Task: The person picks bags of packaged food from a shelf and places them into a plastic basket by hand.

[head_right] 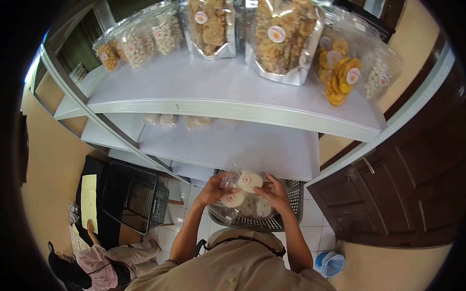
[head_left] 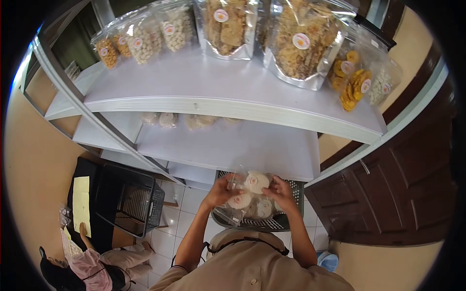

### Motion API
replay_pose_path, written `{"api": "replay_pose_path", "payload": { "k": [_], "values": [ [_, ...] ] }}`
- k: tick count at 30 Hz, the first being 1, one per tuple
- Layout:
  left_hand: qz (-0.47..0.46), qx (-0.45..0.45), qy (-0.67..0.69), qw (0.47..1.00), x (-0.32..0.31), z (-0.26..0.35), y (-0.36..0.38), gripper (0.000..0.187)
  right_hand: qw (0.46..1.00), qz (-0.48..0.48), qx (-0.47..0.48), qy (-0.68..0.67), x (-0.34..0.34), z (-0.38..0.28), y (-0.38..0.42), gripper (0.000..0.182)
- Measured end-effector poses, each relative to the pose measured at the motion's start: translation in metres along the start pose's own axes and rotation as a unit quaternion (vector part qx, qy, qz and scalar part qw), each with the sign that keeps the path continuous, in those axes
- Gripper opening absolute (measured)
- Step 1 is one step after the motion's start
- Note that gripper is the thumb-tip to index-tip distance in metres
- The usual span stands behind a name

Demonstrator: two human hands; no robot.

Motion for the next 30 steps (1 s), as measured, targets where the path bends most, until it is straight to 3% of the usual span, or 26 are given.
{"api": "replay_pose_path", "payload": {
  "k": [5, 7, 8, 9, 10, 11, 12, 13, 15, 17, 19, 21, 22, 23, 24, 27, 28, 29, 30],
  "values": [
    [-0.072, 0.078, 0.111, 0.988, -0.009, -0.024, 0.015, 0.051, 0.988, 0.062, -0.004, -0.143, 0.01, 0.023, 0.006, 0.046],
    [-0.037, 0.027, -0.111, 0.993, 0.017, -0.035, 0.025, 0.051, 0.983, 0.003, -0.05, -0.179, 0.033, 0.041, 0.013, 0.044],
    [0.037, 0.096, 0.006, 0.995, 0.025, -0.048, 0.034, 0.049, 0.992, -0.012, -0.07, -0.103, 0.044, 0.049, 0.02, 0.035],
    [0.103, 0.07, -0.005, 0.992, 0.03, -0.035, 0.038, 0.047, 0.991, -0.014, -0.079, -0.105, 0.054, 0.062, 0.026, 0.035],
    [0.151, 0.092, -0.024, 0.984, 0.034, -0.037, 0.041, 0.047, 0.989, 0.034, -0.124, 0.076, 0.066, 0.076, 0.028, 0.036],
    [0.199, 0.108, -0.045, 0.973, 0.039, -0.039, 0.04, 0.046, 0.95, 0.079, -0.157, 0.257, 0.071, 0.079, 0.028, 0.039],
    [0.204, 0.104, -0.046, 0.972, 0.035, -0.042, 0.037, 0.046, 0.917, 0.127, -0.057, 0.374, 0.07, 0.075, 0.033, 0.044],
    [0.266, 0.106, 0.0, 0.958, 0.026, -0.048, 0.036, 0.044, 0.917, 0.124, -0.051, 0.375, 0.067, 0.078, 0.028, 0.044],
    [0.338, 0.089, 0.125, 0.929, -0.003, -0.066, 0.031, 0.04, 0.97, 0.116, -0.085, 0.194, 0.058, 0.091, 0.012, 0.045],
    [0.332, 0.09, 0.088, 0.935, -0.028, -0.09, 0.03, 0.038, 0.988, 0.084, -0.032, 0.127, 0.026, 0.062, 0.006, 0.04],
    [0.307, 0.092, 0.072, 0.945, -0.048, -0.097, 0.03, 0.032, 0.995, -0.06, -0.073, 0.011, 0.0, 0.047, -0.002, 0.039],
    [0.278, 0.089, 0.054, 0.955, -0.037, -0.081, 0.021, 0.028, 0.996, -0.064, -0.056, 0.005, -0.001, 0.034, -0.01, 0.041],
    [0.33, -0.009, -0.185, 0.926, -0.016, -0.061, 0.02, 0.025, 0.984, -0.082, -0.079, 0.137, 0.009, 0.036, -0.018, 0.041],
    [0.364, -0.106, -0.409, 0.83, 0.002, -0.038, 0.016, 0.025, 0.954, -0.096, -0.099, 0.268, 0.018, 0.036, -0.026, 0.04],
    [0.396, -0.03, -0.307, 0.865, 0.031, -0.033, 0.004, 0.027, 0.881, -0.091, 0.023, 0.463, 0.023, 0.027, -0.034, 0.034],
    [0.428, -0.109, -0.417, 0.794, 0.11, 0.026, -0.041, 0.023, 0.876, -0.061, -0.026, 0.478, 0.011, -0.022, -0.078, 0.03],
    [0.386, -0.155, -0.475, 0.776, 0.132, 0.038, -0.062, 0.036, 0.842, -0.001, 0.134, 0.523, 0.004, -0.029, -0.102, 0.023],
    [0.312, -0.126, -0.522, 0.783, 0.149, 0.048, -0.085, 0.067, 0.828, 0.009, 0.19, 0.527, -0.008, -0.042, -0.128, 0.023],
    [0.266, -0.074, -0.601, 0.75, 0.157, 0.059, -0.104, 0.084, 0.811, 0.02, 0.246, 0.53, -0.025, -0.062, -0.156, 0.024]
  ]
}}
Point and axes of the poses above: each hand's wrist, its own y-axis away from the middle knuckle, its own x-axis out of the back of the hand, z = x × y, the point moved 3 cm from there along -y, towards the middle knuckle, and after that the axes turned 3 degrees about -z, right-handed, at the moved point
